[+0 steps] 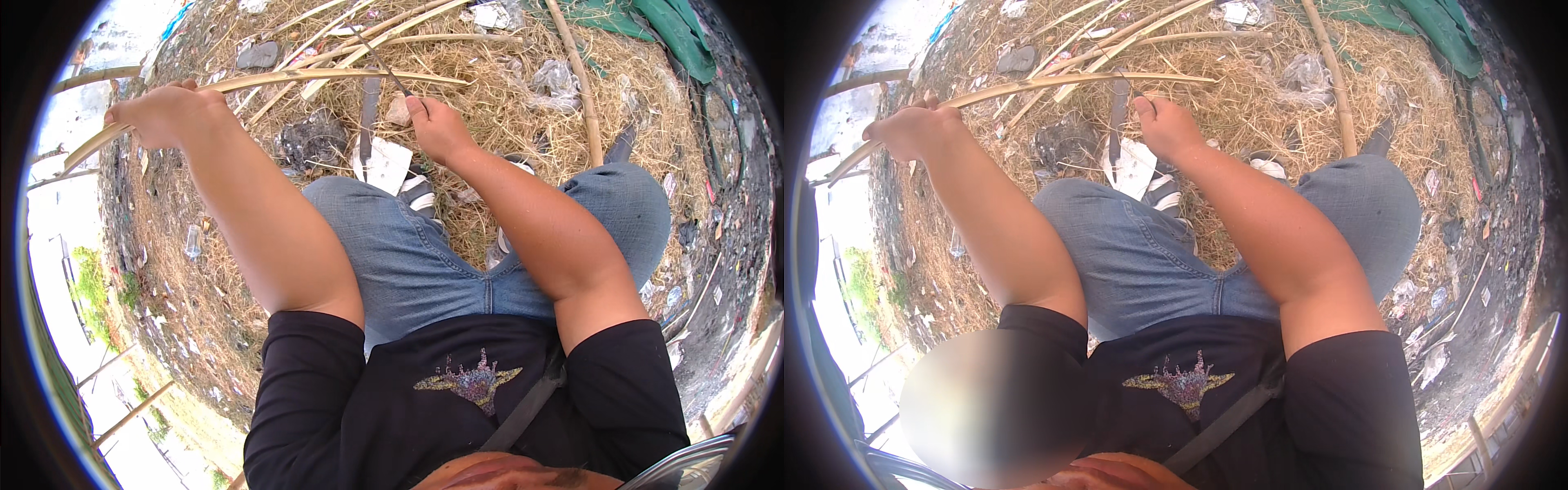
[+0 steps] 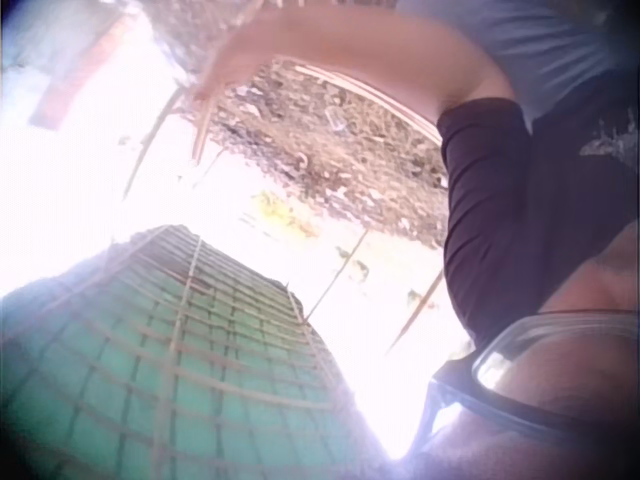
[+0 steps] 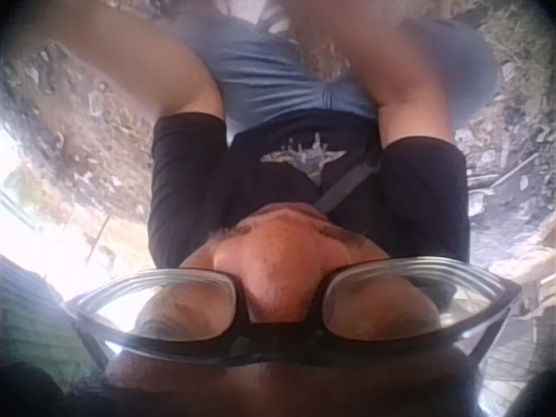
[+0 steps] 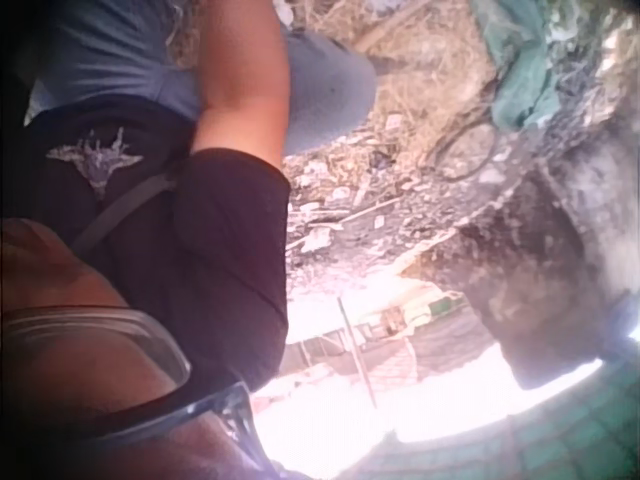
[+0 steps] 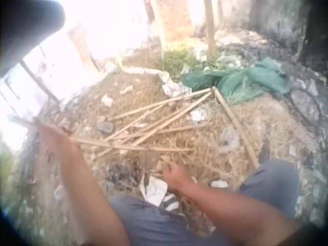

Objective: The person sits on the ground and uses a machete to split long bamboo strips into thinner pieces. They hold the bamboo with one hand and strike it with the machete to separate the layers, occasionally adjusting the grip on the material.

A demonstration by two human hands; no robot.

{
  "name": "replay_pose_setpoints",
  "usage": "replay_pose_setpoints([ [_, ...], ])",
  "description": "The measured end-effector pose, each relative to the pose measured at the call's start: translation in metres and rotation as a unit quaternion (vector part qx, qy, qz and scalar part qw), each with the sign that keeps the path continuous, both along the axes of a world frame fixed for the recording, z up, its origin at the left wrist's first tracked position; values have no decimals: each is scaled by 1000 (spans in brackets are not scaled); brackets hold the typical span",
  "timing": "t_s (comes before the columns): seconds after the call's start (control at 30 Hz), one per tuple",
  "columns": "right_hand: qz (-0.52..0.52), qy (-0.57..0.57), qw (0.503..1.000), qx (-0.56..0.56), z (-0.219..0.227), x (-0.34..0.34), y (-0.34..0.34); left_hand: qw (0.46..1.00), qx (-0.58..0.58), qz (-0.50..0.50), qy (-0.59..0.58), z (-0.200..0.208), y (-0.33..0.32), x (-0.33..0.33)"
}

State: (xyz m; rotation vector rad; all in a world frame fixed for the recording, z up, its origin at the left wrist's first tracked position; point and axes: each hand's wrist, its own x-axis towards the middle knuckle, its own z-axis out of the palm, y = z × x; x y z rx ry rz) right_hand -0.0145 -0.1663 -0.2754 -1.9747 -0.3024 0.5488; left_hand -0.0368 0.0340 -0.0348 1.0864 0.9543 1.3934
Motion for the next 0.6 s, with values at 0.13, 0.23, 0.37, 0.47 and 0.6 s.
replay_pose_setpoints([
  [0.13, 53, -26, 993, 99, 18, 2, 9, 1000, 12, -13, -9, -2, 0, 4],
  [0.23, 121, -28, 985, 117, 46, 7, 12, 999, 22, -24, -12, 0, 0, -2],
  [0.37, 72, 110, 987, 90, 26, 17, 3, 999, 21, -41, -21, 1, -10, 0],
  [0.47, 81, 6, 994, 66, 34, 6, 11, 999, 29, -39, -10, 0, -6, -1],
  [0.6, 127, -7, 992, 27, 54, 2, 6, 998, 40, -55, -9, -1, -7, -2],
])
